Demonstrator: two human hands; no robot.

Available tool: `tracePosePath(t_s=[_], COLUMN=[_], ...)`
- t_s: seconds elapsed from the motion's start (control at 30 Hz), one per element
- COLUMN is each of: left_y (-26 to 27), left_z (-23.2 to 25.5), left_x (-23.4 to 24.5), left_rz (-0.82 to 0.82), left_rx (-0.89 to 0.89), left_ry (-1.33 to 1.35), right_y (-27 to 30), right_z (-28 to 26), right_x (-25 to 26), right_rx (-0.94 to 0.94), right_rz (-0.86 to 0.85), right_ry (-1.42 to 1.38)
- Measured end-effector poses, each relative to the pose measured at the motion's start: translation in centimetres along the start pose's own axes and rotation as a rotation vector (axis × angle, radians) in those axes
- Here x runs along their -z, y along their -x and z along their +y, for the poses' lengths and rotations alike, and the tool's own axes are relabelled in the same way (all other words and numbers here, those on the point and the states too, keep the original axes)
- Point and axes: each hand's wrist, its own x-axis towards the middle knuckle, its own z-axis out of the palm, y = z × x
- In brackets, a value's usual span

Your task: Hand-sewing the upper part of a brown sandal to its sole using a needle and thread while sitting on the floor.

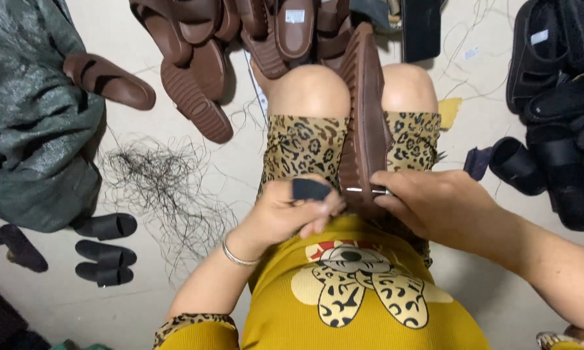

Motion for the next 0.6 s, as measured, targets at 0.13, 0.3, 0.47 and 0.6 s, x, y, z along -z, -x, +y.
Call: tracePosePath(t_s=[0.13, 0.3, 0.47, 0.6], left_y=[-2.0, -0.6, -2.8, -2.8], left_z=[0.7, -1.0, 1.6, -0.2], left_x=[-3.1, -1.5, -3.4, -5.4], left_rz=[-0.028, 0.128, 0.141, 0.102], left_rx=[0.456, -0.001, 0.333, 0.435], left_ry=[-0.745, -0.928, -1.079, -1.158], right_y=[1.3, 6.3, 6.2, 2.4], right_z=[0.7, 3.7, 5.0, 1.9], right_x=[-1.6, 4.6, 1.1, -0.7], right_rx=[0.284, 0.082, -0.436, -0.041], right_rz=[0.027, -0.142, -0.132, 0.058], right_ry=[0.513, 0.549, -0.435, -1.25])
